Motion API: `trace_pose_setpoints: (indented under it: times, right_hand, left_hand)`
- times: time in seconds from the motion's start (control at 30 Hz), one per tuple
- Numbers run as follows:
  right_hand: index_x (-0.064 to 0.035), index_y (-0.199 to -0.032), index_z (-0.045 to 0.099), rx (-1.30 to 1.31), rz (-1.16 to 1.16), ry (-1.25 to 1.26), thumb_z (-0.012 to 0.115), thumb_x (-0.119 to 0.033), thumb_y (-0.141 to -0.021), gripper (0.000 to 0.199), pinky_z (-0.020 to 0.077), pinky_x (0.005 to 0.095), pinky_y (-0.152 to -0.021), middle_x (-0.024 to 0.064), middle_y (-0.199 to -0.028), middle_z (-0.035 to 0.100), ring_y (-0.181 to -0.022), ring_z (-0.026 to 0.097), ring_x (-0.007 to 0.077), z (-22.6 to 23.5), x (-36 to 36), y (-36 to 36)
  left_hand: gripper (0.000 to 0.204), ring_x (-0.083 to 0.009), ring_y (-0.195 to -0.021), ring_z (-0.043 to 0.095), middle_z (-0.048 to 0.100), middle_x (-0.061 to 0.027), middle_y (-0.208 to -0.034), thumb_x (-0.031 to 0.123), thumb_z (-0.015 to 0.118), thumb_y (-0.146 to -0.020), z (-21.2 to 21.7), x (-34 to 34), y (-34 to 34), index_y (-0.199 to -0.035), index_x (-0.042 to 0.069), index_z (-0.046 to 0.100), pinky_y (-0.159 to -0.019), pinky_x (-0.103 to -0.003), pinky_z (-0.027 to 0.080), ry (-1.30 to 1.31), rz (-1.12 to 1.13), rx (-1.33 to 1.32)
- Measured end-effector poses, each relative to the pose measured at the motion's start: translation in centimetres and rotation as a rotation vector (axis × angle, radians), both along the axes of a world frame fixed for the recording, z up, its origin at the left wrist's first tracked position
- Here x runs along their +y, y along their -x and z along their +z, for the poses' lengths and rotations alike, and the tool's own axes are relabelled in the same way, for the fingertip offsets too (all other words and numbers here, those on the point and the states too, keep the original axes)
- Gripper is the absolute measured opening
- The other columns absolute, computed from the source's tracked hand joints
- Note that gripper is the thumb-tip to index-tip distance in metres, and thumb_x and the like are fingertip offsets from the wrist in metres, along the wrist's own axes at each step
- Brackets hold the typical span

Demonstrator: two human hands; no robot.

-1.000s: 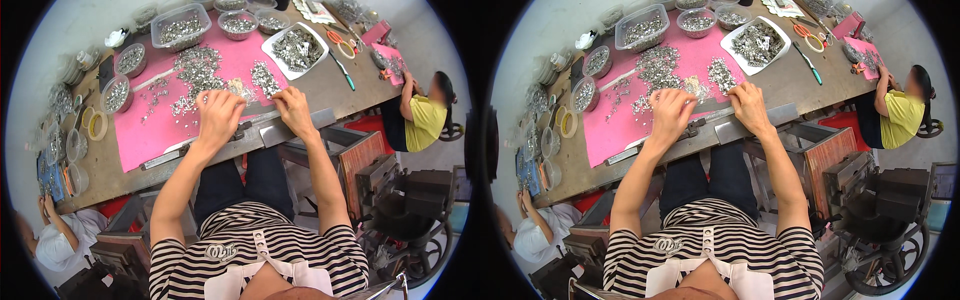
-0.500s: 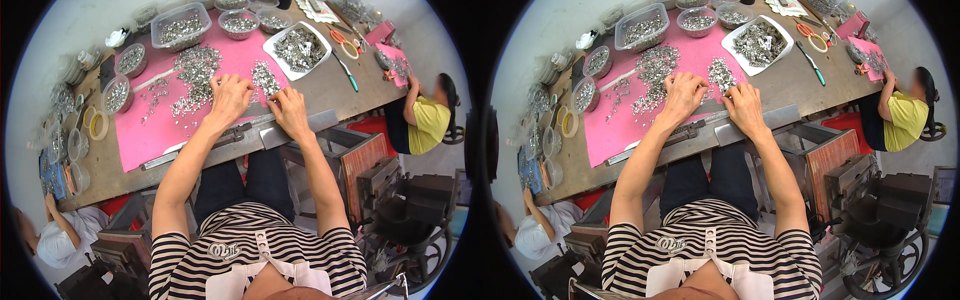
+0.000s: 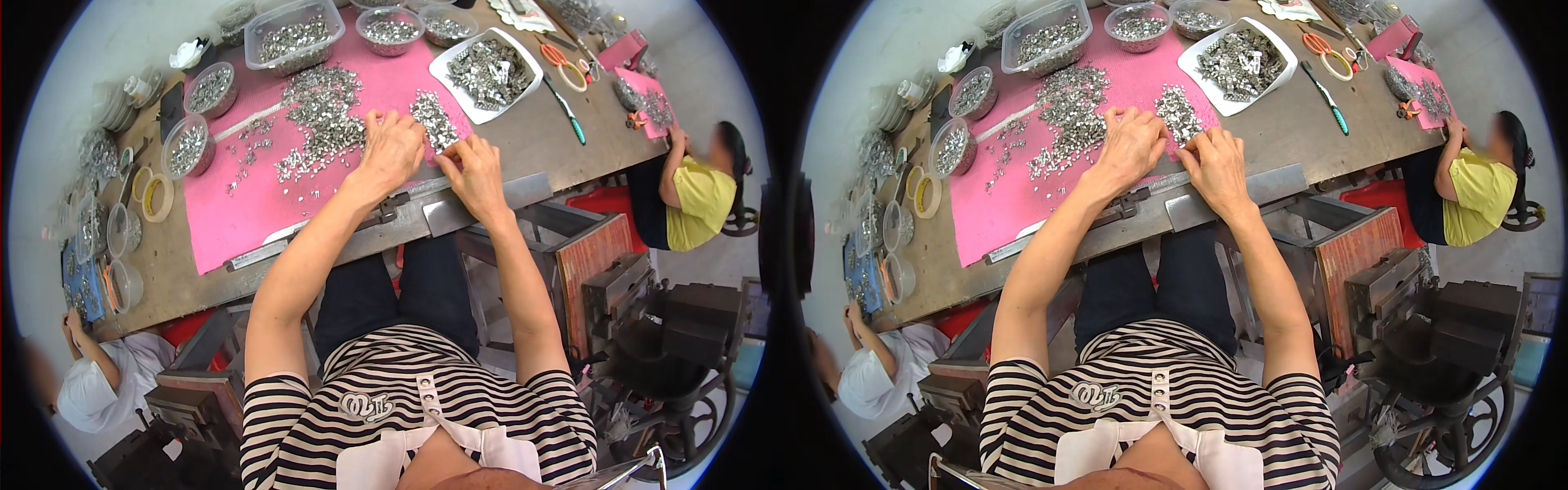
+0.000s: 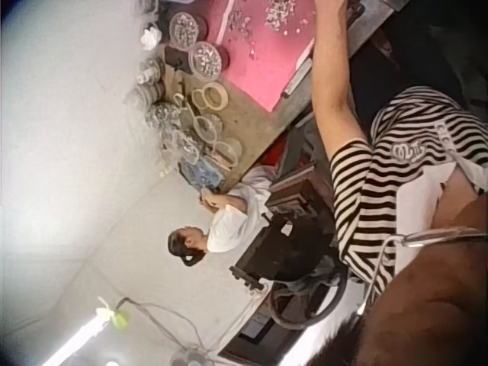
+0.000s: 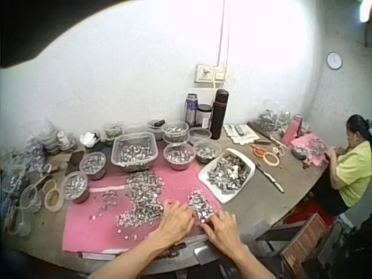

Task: The person sits at a workbench and repeatedly picks up small silver metal pieces, places them into a metal press tool, and presses down to shape or join them. They then place the finished pieces onto a pink mat. Two other workers are visible in the background performing similar tasks.

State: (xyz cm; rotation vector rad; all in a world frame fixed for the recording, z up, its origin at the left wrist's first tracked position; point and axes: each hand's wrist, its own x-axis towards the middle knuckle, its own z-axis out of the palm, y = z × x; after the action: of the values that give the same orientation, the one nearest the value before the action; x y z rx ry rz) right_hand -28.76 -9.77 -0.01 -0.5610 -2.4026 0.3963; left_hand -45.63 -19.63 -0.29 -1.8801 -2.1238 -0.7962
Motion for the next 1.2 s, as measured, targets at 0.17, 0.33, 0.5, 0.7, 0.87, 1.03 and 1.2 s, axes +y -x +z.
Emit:
trace_pose_setpoints:
  times: [0.17,0.33,0.5,0.7,0.87,1.03,1.2]
  right_hand:
    - [-0.0078,-0.084,0.068,-0.083,-0.083,-0.001,0.080,-0.019,-0.084,0.017,0.0404,0.0426,-0.083,0.0071,-0.086,0.065,-0.087,0.061,0.0279,-0.4,0.0,0.4]
    - [-0.0060,-0.086,0.069,-0.072,-0.044,-0.015,0.074,-0.011,-0.086,0.007,0.0406,0.0418,-0.083,0.0074,-0.086,0.065,-0.087,0.061,0.0275,0.2,-0.5,0.1]
    - [-0.0032,-0.091,0.069,0.044,0.166,0.162,0.073,-0.005,-0.087,0.007,0.0454,0.0406,-0.080,0.0094,-0.089,0.066,-0.089,0.064,0.0268,1.4,-3.2,-0.1]
    - [-0.0033,-0.092,0.066,0.116,0.381,0.222,0.075,-0.002,-0.084,0.012,0.0442,0.0406,-0.082,0.0089,-0.095,0.064,-0.092,0.060,0.0291,0.8,-8.2,1.3]
    - [-0.0043,-0.093,0.067,0.109,0.409,0.104,0.075,-0.003,-0.084,0.013,0.0428,0.0398,-0.082,0.0070,-0.098,0.064,-0.093,0.059,0.0268,0.1,-9.0,2.0]
    - [-0.0044,-0.094,0.070,0.117,0.470,0.112,0.076,-0.003,-0.084,0.012,0.0442,0.0389,-0.084,0.0062,-0.099,0.066,-0.093,0.061,0.0261,0.0,-8.4,1.8]
    - [-0.0037,-0.097,0.071,0.190,0.289,0.139,0.075,-0.002,-0.085,0.012,0.0469,0.0392,-0.085,0.0083,-0.098,0.068,-0.095,0.064,0.0282,0.2,-5.7,0.2]
  left_hand:
    - [0.005,-0.0243,-0.094,0.060,0.066,-0.0035,-0.091,0.012,0.069,-0.091,1.0,-4.0,0.2,-0.096,0.010,0.069,-0.098,-0.048,0.035,-0.087,0.018,-0.172]
    - [0.006,-0.0235,-0.091,0.059,0.063,-0.0033,-0.089,0.008,0.067,-0.092,1.9,-11.1,-0.8,-0.097,0.010,0.066,-0.096,-0.043,0.035,-0.082,0.065,-0.283]
    - [0.012,-0.0247,-0.091,0.059,0.064,-0.0050,-0.093,0.006,0.071,-0.088,1.2,-14.0,-2.3,-0.099,0.008,0.066,-0.092,-0.041,0.037,-0.058,0.075,-0.287]
    - [0.015,-0.0255,-0.091,0.060,0.065,-0.0056,-0.095,0.006,0.075,-0.085,0.9,-14.1,-2.6,-0.098,0.007,0.067,-0.092,-0.042,0.038,-0.087,0.080,-0.234]
    - [0.015,-0.0268,-0.092,0.062,0.067,-0.0066,-0.096,0.004,0.075,-0.084,0.2,-14.2,-2.4,-0.098,0.006,0.067,-0.096,-0.045,0.040,-0.134,0.074,-0.284]
    - [0.014,-0.0277,-0.094,0.062,0.066,-0.0071,-0.095,0.005,0.073,-0.084,0.0,-14.1,-2.6,-0.097,0.006,0.067,-0.105,-0.049,0.039,-0.134,0.106,-0.297]
    - [0.013,-0.0275,-0.094,0.063,0.067,-0.0074,-0.094,0.008,0.072,-0.086,0.9,-14.0,-2.8,-0.097,0.005,0.067,-0.109,-0.054,0.034,-0.054,0.146,-0.336]
